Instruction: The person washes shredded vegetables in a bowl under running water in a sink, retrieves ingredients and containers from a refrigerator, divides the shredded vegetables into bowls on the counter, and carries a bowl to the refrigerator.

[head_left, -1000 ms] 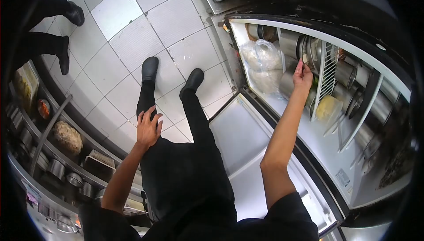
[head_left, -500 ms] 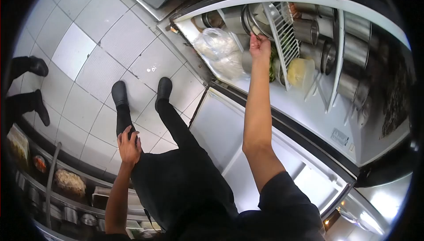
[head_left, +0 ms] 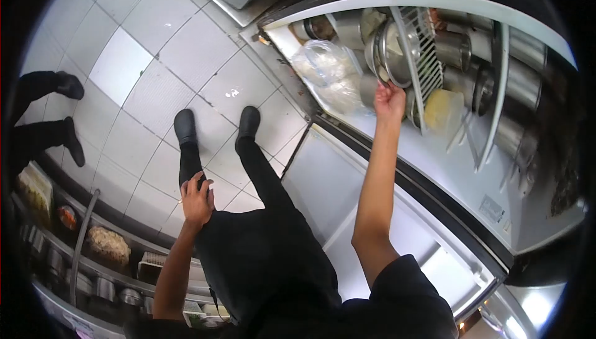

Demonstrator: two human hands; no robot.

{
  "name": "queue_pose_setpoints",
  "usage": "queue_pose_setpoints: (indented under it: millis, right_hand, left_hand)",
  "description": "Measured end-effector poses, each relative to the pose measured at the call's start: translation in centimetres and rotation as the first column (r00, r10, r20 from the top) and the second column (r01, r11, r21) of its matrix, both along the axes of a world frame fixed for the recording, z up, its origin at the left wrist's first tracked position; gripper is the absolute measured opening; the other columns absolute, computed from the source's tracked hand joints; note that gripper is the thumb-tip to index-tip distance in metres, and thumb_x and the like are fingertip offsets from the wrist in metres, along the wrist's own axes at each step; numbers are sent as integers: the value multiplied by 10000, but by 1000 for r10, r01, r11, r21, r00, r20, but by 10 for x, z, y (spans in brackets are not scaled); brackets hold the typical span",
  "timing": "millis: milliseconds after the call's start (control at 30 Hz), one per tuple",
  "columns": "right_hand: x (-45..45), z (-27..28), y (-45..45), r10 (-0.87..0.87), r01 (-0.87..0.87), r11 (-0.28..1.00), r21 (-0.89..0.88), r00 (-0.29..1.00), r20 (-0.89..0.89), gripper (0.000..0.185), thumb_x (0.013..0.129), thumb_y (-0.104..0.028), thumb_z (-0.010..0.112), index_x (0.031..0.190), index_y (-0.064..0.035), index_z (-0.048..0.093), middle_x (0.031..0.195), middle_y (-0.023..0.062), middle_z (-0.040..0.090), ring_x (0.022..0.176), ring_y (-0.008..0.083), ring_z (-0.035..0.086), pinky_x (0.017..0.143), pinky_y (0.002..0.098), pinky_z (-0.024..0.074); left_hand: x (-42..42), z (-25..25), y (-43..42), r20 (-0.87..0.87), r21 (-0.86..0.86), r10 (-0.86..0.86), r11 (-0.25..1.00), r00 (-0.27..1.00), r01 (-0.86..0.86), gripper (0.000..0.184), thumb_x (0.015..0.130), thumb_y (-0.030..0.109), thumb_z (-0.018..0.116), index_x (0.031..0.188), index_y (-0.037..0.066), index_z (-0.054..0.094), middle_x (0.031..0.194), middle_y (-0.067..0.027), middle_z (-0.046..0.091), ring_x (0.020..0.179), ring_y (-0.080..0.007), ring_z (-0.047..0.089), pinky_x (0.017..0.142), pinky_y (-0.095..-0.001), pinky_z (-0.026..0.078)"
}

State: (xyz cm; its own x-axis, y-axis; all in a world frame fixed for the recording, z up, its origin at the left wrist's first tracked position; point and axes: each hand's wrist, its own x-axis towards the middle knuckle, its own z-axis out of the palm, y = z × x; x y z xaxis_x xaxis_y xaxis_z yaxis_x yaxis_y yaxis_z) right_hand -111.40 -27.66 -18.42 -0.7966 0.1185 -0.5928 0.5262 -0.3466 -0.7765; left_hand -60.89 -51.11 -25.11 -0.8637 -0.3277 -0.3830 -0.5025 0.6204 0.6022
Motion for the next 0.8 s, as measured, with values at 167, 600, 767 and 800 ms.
queue_pose_setpoints:
  millis: [167,600,767,800]
  right_hand:
    - [12,2,10,9,-9,999,52,1000,3,170,838,-44,421,929,66,513,794,254,610,600,224,602,537,263,525]
    - [-14,-2,-5,45,-45,999,4,997,-68,185,838,-37,434,949,66,542,833,208,633,661,246,637,541,265,550]
    - [-43,-14,-20,108,-105,994,39,988,-111,141,776,23,495,896,72,550,855,204,645,747,325,667,550,292,579]
    - [-46,-18,-22,100,-96,994,43,988,-117,141,776,23,495,896,72,550,855,204,645,747,325,667,550,292,579]
  left_hand:
    - [0,0,0,34,16,19,1000,999,-20,286,752,83,641,1025,136,573,1240,-111,467,1077,-319,470,951,-450,335]
    - [-2,1,-1,30,1,15,1000,999,-15,280,746,76,639,1012,137,574,1233,-102,476,1087,-298,476,949,-438,339]
    - [1,-3,0,27,8,7,1000,1000,-7,289,740,67,635,1014,139,575,1224,-109,482,1075,-298,489,940,-435,341]
    - [2,-3,0,21,11,-2,1000,1000,2,289,740,67,635,1014,139,575,1224,-110,482,1075,-298,489,940,-435,341]
